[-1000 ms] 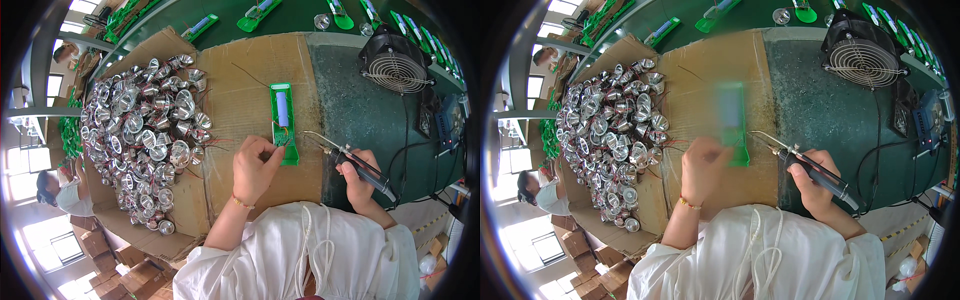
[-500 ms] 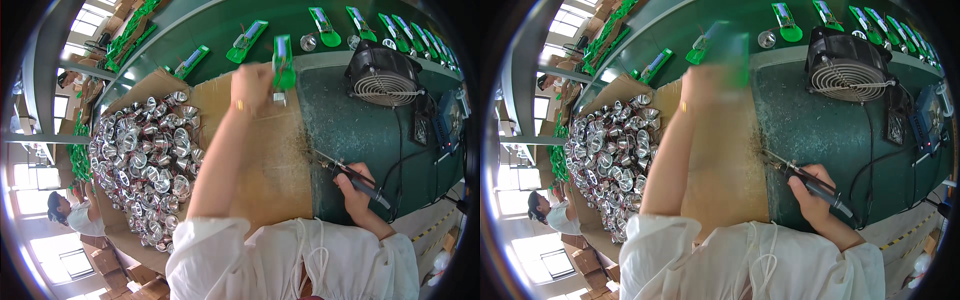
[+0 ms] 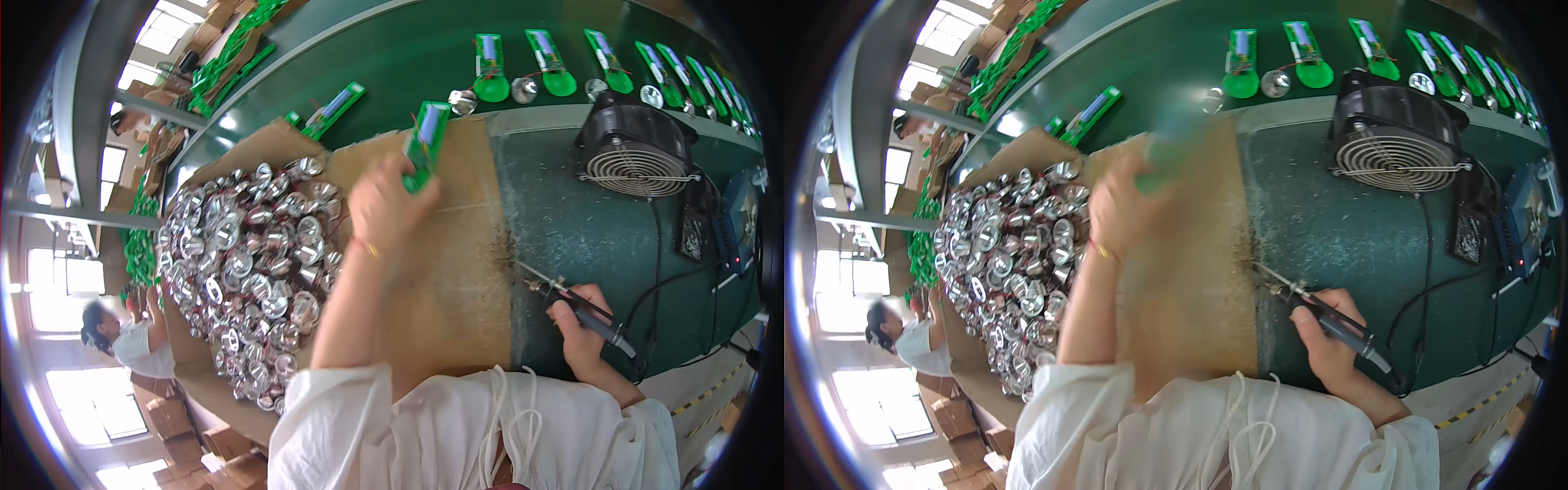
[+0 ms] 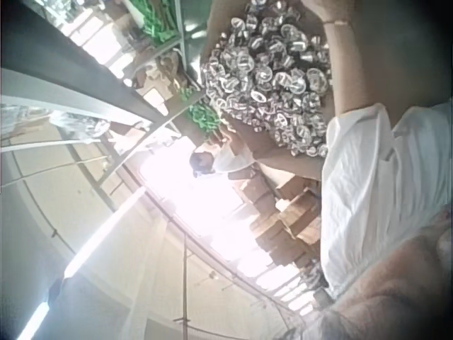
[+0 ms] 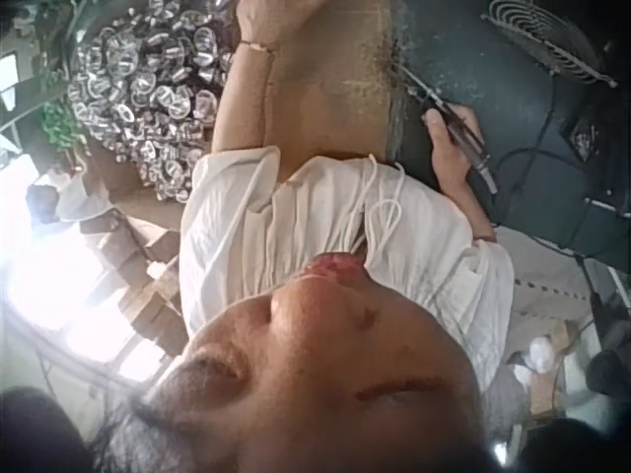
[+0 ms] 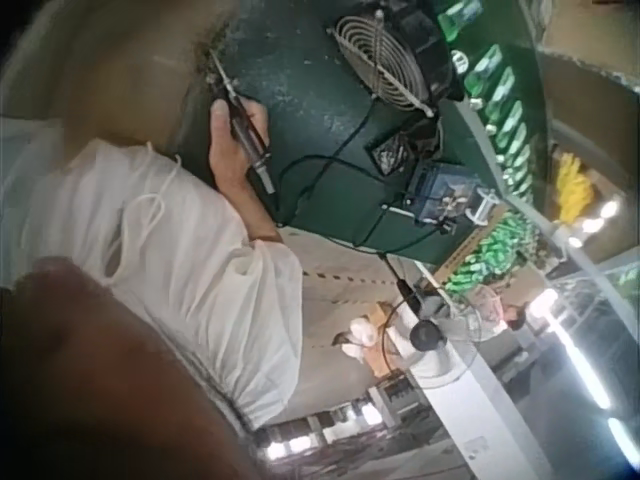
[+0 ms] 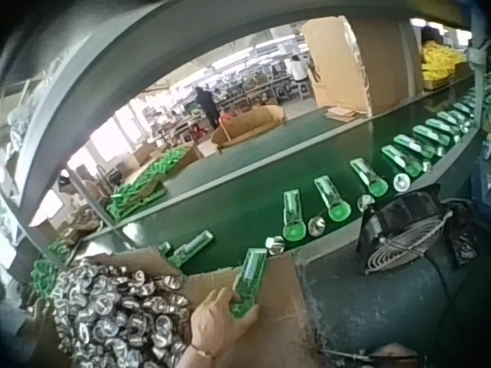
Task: The person solders wires to flashlight circuit boards and casings using a soldering iron, attaches reflectors, and places the assembled components onto the conveyor belt.
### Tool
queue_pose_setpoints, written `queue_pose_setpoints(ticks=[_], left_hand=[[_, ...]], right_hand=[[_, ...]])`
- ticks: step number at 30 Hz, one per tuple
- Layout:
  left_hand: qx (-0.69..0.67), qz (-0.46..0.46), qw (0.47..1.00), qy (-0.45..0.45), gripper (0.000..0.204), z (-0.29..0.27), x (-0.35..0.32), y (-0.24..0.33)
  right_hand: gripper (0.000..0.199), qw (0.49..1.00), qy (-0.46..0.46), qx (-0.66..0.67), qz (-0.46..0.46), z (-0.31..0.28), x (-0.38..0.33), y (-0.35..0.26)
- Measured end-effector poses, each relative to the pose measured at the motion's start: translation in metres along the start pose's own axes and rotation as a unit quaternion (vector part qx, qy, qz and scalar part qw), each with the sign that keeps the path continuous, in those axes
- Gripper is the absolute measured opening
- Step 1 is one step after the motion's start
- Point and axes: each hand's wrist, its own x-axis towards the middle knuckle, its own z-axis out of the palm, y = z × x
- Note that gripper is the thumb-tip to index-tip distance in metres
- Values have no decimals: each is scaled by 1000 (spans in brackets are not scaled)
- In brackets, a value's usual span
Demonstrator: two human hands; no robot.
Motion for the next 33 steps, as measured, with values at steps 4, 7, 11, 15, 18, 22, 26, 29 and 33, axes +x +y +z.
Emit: queue_pose_setpoints(ticks=[4, 7, 11, 15, 18, 22, 26, 29, 33], left_hand=[[-34, -24, 999, 16, 43, -20, -98, 33], [-66, -89, 992, 53, 39, -32, -133, 36], [106, -113, 973, 169, 27, -57, -136, -9], [107, -176, 964, 167, 15, -71, -143, -23], [164, -92, 971, 150, 19, -71, -158, -19], [252, -80, 961, 78, 19, -55, -170, -30], [253, -58, 962, 83, 4, -50, -167, -38], [223, -61, 969, 83, 4, -46, -161, -35], [42, 1, 992, 122, 6, -50, -155, -16]], right_hand=[[14, 999, -9, 0, -33, 4, -1, -3], [14, 999, -15, 6, -38, 7, -1, -3], [15, 999, -10, 9, -48, 8, -2, -3], [17, 998, 1, 5, -60, 9, -3, 0], [16, 998, 3, 8, -64, 9, -4, 0], [14, 998, -7, 3, -63, 7, -8, -2], [16, 998, -8, 21, -54, 7, -10, -1], [14, 999, -7, 20, -50, 7, -12, -4], [14, 996, -21, -5, -82, 7, -17, -7]])
